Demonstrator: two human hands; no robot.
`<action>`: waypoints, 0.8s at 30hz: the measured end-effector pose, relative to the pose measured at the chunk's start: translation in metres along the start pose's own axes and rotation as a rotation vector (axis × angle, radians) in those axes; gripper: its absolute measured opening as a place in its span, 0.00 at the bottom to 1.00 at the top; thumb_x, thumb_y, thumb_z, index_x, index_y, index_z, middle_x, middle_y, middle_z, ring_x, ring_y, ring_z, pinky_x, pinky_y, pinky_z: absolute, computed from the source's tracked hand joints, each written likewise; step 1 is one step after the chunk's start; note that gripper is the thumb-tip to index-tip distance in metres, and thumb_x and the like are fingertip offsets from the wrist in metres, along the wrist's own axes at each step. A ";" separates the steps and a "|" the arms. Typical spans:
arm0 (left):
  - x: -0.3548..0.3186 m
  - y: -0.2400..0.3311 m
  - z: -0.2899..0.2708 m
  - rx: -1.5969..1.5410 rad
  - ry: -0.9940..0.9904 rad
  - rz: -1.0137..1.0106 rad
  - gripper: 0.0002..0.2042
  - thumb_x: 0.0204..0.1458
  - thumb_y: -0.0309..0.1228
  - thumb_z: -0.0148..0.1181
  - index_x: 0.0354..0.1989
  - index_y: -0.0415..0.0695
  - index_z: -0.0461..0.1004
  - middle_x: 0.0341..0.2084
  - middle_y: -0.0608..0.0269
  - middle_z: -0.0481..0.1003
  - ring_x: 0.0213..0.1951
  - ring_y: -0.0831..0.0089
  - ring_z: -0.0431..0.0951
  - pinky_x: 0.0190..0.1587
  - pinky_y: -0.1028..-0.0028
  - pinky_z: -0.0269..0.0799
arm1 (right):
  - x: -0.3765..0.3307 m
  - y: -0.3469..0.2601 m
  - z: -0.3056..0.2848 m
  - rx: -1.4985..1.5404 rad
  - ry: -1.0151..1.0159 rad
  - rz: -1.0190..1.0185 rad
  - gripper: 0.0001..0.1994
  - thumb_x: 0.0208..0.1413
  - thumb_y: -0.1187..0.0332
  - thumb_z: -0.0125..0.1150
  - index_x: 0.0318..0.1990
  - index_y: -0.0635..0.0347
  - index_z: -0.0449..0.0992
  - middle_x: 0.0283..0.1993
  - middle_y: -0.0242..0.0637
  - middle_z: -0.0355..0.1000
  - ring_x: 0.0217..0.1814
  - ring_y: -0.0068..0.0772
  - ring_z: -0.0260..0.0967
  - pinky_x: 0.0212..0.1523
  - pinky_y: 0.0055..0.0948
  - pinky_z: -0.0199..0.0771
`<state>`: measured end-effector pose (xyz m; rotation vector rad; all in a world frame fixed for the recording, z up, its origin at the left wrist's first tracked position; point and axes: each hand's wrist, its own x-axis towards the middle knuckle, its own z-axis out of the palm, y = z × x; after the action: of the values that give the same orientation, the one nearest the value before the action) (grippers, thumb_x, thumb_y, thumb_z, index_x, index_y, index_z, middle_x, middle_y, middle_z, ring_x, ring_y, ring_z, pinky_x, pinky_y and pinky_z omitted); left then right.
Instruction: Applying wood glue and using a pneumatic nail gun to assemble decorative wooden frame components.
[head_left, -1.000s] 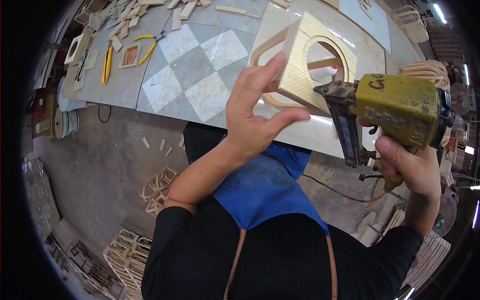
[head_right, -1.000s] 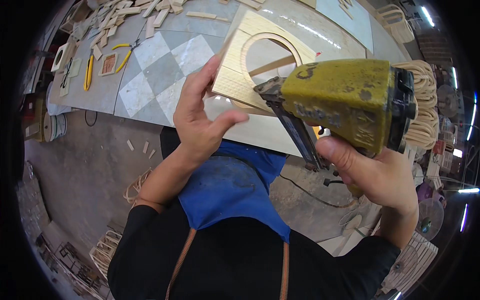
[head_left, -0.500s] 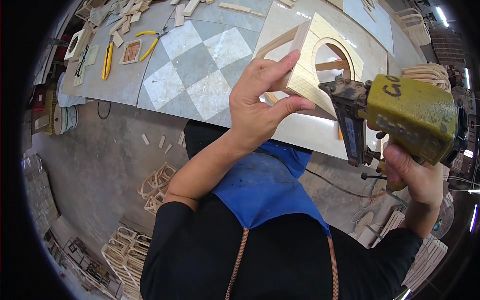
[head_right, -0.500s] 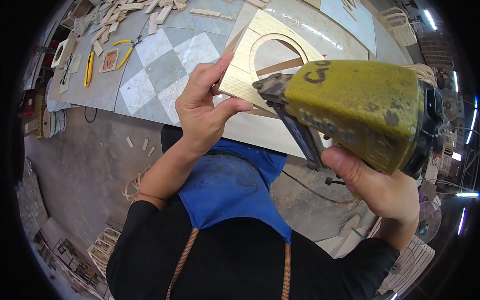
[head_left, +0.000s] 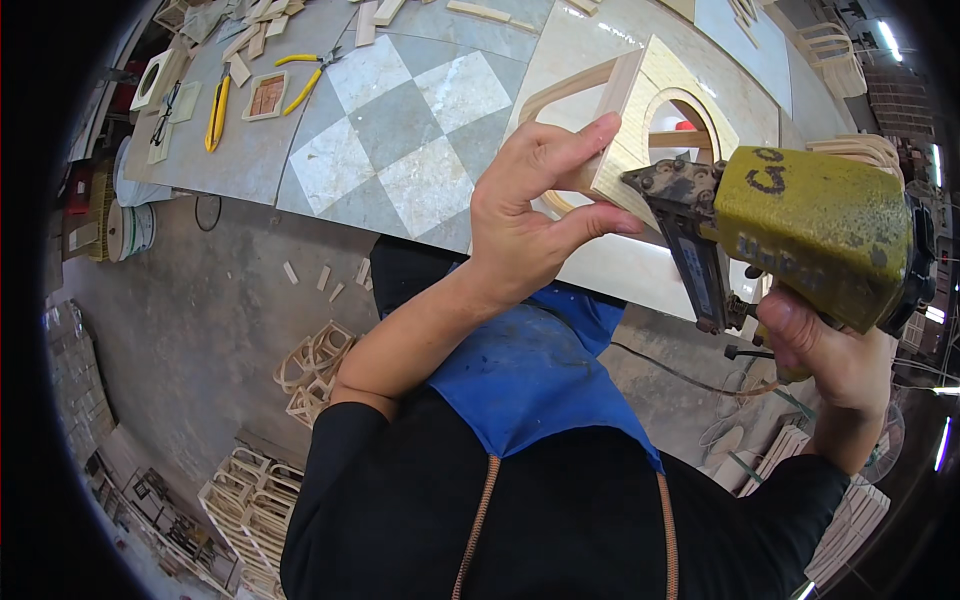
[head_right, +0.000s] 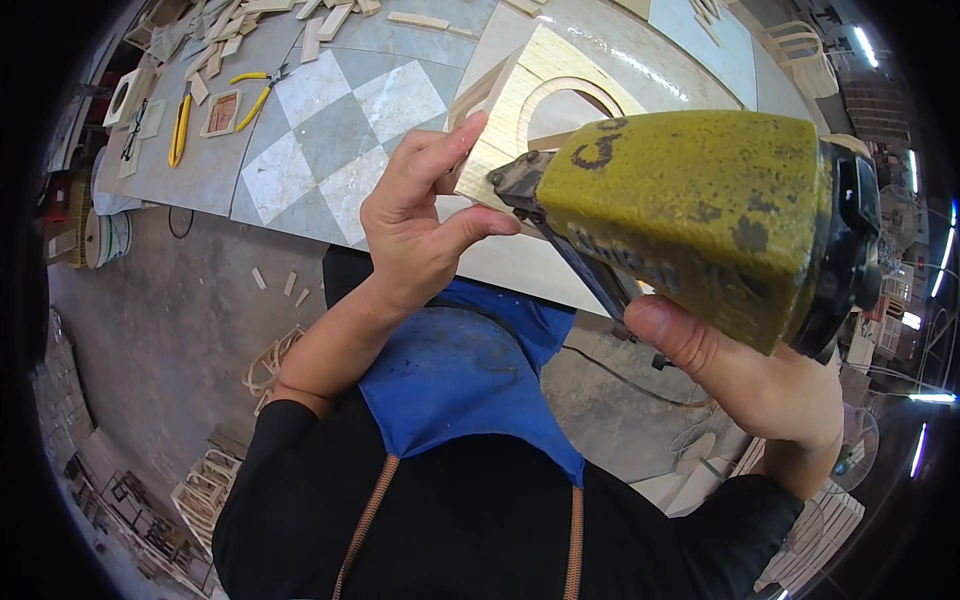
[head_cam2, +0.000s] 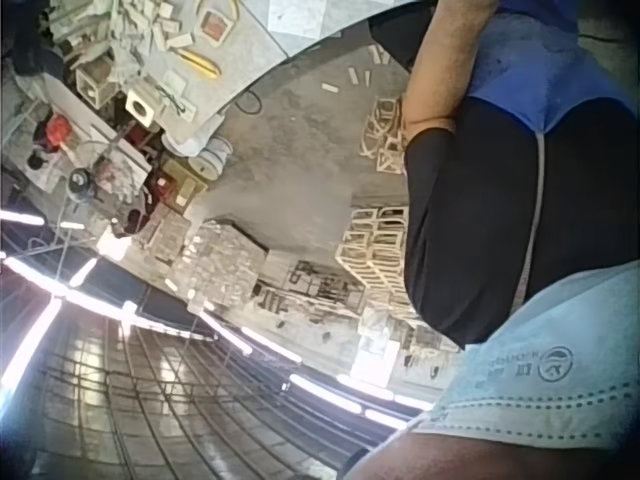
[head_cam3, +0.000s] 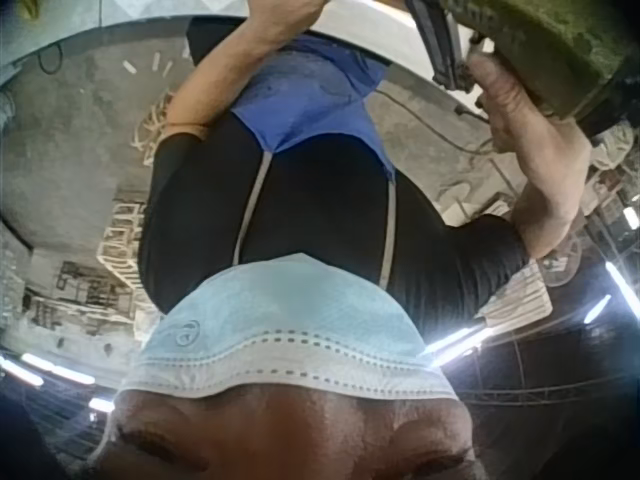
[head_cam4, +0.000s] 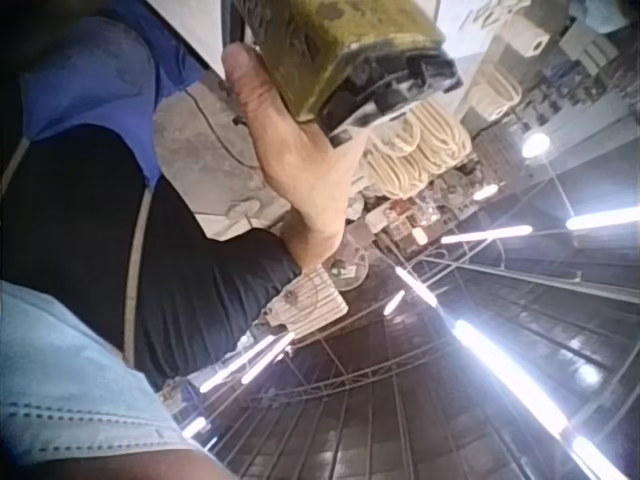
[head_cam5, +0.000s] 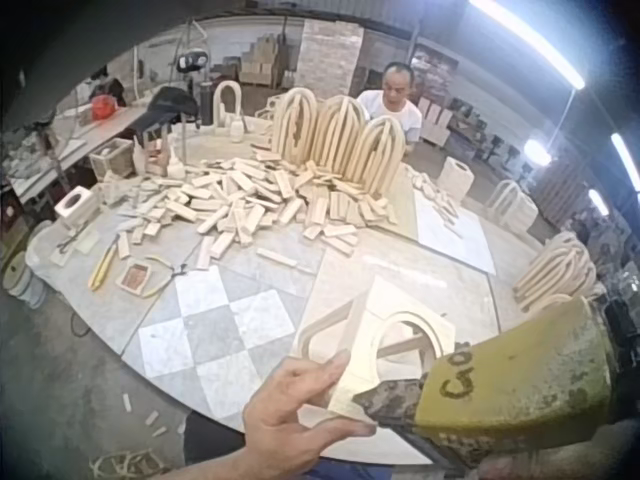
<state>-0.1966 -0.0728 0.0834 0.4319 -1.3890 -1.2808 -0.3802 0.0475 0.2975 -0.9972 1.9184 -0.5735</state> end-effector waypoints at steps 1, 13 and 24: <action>0.000 0.000 0.000 0.004 -0.005 0.003 0.34 0.37 0.26 0.80 0.59 0.44 0.77 0.39 0.66 0.73 0.38 0.77 0.71 0.45 0.79 0.70 | -0.001 0.000 -0.001 -0.010 -0.003 0.006 0.22 0.54 0.72 0.72 0.55 0.68 0.74 0.34 0.41 0.76 0.25 0.27 0.68 0.25 0.23 0.70; 0.002 0.000 -0.001 -0.042 -0.017 -0.043 0.34 0.39 0.23 0.78 0.60 0.43 0.76 0.40 0.65 0.73 0.37 0.78 0.71 0.44 0.80 0.71 | -0.010 0.004 -0.025 -0.084 0.025 0.084 0.22 0.53 0.69 0.73 0.55 0.66 0.76 0.40 0.44 0.79 0.35 0.34 0.75 0.34 0.28 0.78; 0.041 -0.019 -0.043 -0.289 -0.038 -0.131 0.31 0.52 0.30 0.72 0.65 0.39 0.68 0.51 0.56 0.74 0.51 0.67 0.76 0.59 0.71 0.73 | 0.001 -0.013 -0.019 -0.139 0.035 0.147 0.23 0.53 0.67 0.74 0.55 0.64 0.77 0.45 0.46 0.81 0.43 0.39 0.81 0.42 0.31 0.84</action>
<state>-0.1789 -0.1327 0.0760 0.3047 -1.1974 -1.5777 -0.3913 0.0394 0.3154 -0.9282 2.0653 -0.3792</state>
